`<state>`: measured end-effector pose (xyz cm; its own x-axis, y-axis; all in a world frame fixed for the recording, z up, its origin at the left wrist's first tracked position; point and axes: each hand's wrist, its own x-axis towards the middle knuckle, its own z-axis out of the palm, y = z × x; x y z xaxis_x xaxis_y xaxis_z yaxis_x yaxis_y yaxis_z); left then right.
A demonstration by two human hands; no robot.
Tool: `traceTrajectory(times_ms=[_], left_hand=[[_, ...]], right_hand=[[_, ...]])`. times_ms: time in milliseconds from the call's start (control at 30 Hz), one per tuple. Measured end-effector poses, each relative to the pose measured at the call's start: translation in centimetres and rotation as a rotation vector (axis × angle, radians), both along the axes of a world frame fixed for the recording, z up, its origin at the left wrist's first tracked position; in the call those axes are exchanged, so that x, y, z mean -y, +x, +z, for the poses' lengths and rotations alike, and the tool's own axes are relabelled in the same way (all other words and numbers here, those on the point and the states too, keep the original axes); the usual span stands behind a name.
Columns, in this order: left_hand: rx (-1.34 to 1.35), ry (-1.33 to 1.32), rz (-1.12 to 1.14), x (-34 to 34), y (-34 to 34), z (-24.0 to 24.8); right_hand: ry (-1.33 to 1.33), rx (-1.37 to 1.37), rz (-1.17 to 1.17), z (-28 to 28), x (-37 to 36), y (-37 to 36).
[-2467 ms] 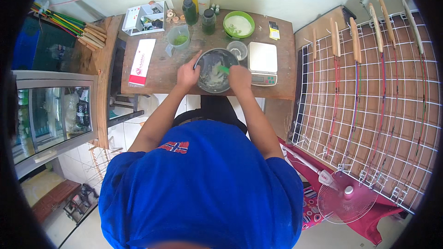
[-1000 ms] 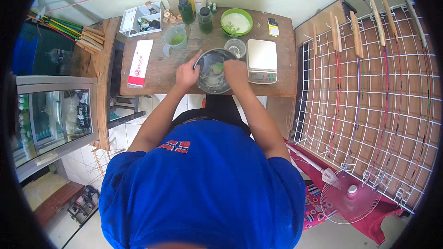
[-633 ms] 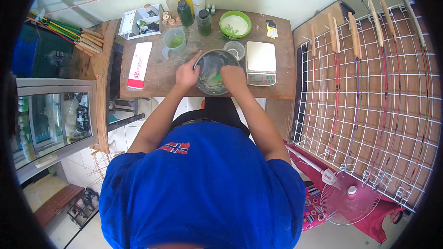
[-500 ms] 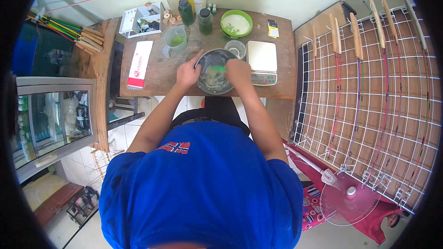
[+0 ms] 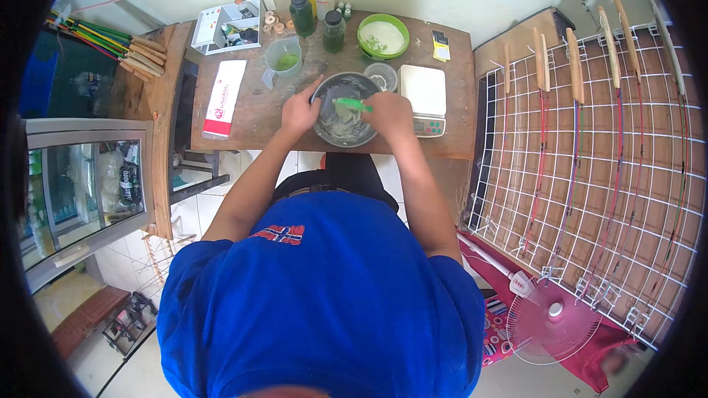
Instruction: Mixing ingredients in a bowl using a spatula at a workstation.
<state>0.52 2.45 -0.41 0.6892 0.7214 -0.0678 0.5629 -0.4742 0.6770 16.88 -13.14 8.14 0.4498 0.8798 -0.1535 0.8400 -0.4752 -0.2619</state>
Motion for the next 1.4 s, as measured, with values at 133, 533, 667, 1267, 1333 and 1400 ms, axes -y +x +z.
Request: traceTrajectory(times_ms=[133, 533, 667, 1267, 1333, 1400], left_hand=[[0.083, -0.065, 0.015, -0.4, -0.1, -0.5], [0.045, -0.059, -0.017, -0.4, -0.1, -0.5], [0.066, -0.06, 0.01, -0.1, 0.2, 0.0], [0.06, 0.033, -0.097, 0.2, -0.4, 0.1], [0.086, 0.035, -0.099, 0.2, -0.5, 0.0], [0.111, 0.036, -0.099, 0.2, -0.6, -0.2]], right_hand=[[-0.148, -0.042, -0.03, 0.1, 0.0, 0.8], [-0.18, -0.009, 0.267, -3.8, -0.4, 0.4], [-0.037, 0.099, 0.205, -5.6, -0.5, 0.1], [-0.169, 0.028, 0.219, -4.0, -0.8, 0.0], [-0.14, -0.056, 0.176, -4.3, -0.6, -0.1], [-0.165, 0.124, 0.14, -5.6, -1.0, -0.5]])
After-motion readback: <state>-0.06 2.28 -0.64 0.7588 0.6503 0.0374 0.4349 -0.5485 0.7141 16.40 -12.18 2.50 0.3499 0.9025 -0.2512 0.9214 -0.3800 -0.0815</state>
